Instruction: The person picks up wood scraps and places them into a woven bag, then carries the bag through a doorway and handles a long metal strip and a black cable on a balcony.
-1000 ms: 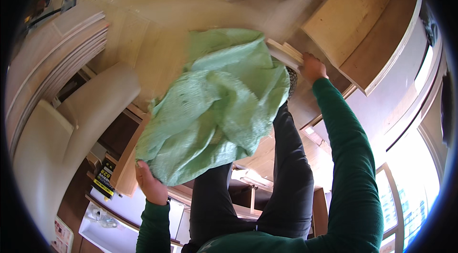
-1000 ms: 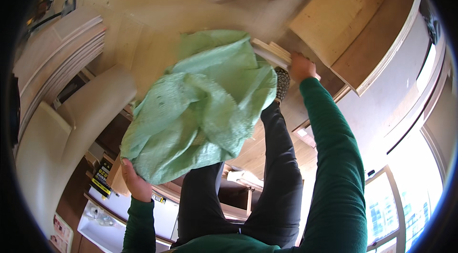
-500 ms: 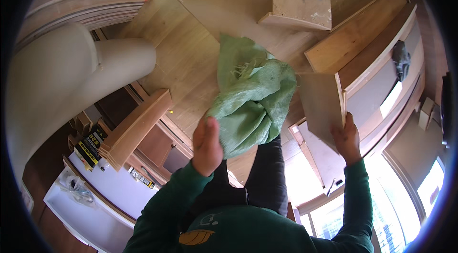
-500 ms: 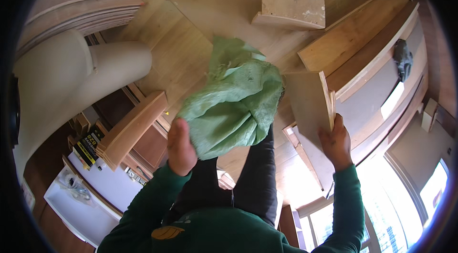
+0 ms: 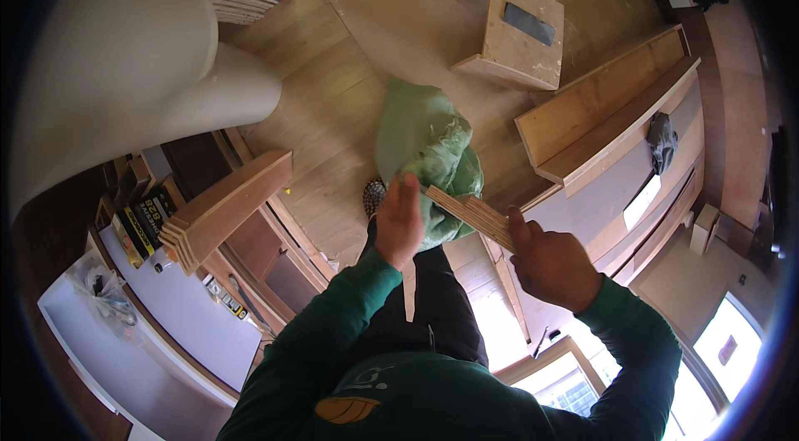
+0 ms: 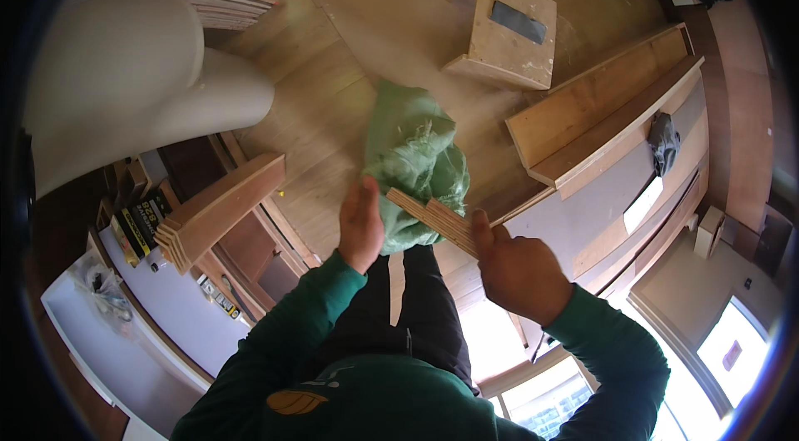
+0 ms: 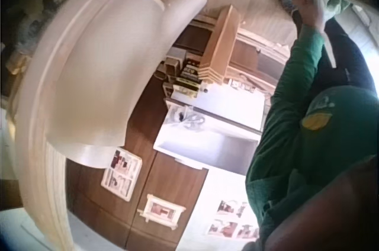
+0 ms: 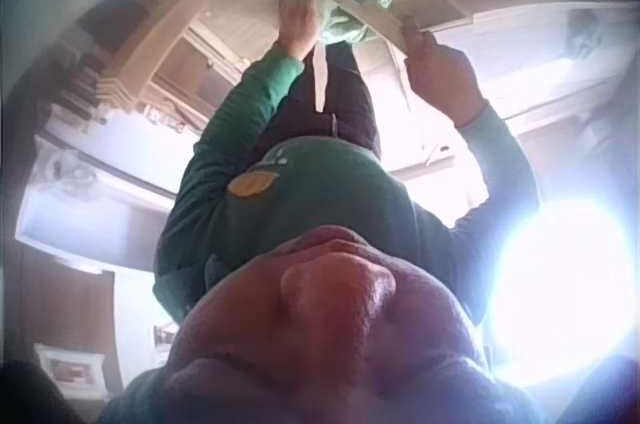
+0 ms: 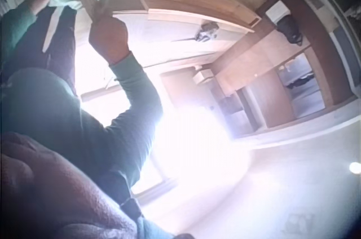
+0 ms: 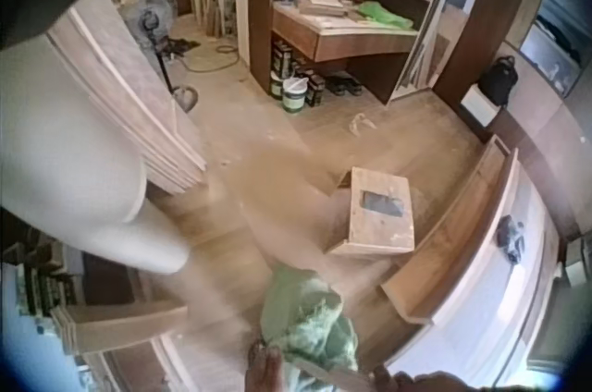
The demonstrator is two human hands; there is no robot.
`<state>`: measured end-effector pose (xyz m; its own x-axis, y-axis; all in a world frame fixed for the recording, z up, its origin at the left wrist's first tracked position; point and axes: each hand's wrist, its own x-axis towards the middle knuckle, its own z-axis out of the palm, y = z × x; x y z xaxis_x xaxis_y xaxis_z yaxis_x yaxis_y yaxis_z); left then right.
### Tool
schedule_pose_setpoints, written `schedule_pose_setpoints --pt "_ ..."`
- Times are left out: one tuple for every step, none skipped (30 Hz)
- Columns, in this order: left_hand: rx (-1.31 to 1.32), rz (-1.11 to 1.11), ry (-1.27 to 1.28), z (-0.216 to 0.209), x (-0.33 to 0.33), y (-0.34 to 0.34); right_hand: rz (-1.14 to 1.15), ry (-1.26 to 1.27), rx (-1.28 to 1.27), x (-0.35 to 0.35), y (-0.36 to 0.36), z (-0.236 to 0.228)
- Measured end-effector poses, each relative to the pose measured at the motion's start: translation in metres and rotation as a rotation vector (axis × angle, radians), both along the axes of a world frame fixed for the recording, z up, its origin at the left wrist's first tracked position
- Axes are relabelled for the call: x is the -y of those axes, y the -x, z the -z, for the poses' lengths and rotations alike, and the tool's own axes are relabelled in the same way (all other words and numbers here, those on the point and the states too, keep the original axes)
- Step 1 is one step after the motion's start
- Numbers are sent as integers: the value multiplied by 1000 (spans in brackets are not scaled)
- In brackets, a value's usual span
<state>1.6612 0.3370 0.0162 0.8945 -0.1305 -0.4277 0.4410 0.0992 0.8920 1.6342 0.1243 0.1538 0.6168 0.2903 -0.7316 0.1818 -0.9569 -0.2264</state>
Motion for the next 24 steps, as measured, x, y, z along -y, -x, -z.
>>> schedule_pose_setpoints --pt "-11 -51 -32 4 -7 -1 22 -19 23 0 -5 -8" --pt "13 -80 14 13 -13 -2 44 -36 45 5 -10 -17" --pt "7 -81 45 20 -17 -1 69 -52 67 9 -13 -26" --pt "7 -90 73 21 -19 -1 149 -8 73 16 -14 -37" --pt "5 -98 102 21 -20 -1 237 -46 150 20 -14 -46" --pt "-11 -92 128 19 -19 -2 301 -34 166 21 -14 -56" --pt "-1 -88 103 18 -17 -2 371 -18 184 23 -13 -66" --pt "8 -86 77 19 -14 -2 417 -68 208 26 -10 -70" --pt "17 -85 50 20 -11 -1 462 -119 231 30 -6 -75" --pt "5 -83 73 23 -8 0 514 -170 256 32 0 -78" --pt "-7 -84 95 25 -3 1 489 -206 265 33 4 -79" --pt "-19 -86 116 28 1 3 462 -242 273 33 9 -77" --pt "6 -68 103 23 5 0 446 -281 284 33 14 -72" --pt "26 -55 88 15 8 -1 389 -329 306 33 19 -63" --pt "47 -44 73 10 10 -2 347 -313 319 33 23 -51" --pt "56 -52 75 11 10 -1 302 -303 331 33 27 -37" --pt "66 -54 79 15 12 0 263 -289 347 32 31 -21" --pt "76 -56 84 17 13 1 238 -274 364 31 36 -3" --pt "77 -62 70 19 14 3 218 -264 361 33 40 18" --pt "77 -66 53 20 16 5 201 -256 358 35 45 39" --pt "78 -72 39 21 19 7 180 -246 355 37 49 59" --pt "115 -71 1 25 22 10 154 -245 362 37 52 77" --pt "152 -69 -37 28 25 12 129 -246 370 36 54 93" --pt "189 -67 -76 30 29 15 104 -246 378 34 55 108"
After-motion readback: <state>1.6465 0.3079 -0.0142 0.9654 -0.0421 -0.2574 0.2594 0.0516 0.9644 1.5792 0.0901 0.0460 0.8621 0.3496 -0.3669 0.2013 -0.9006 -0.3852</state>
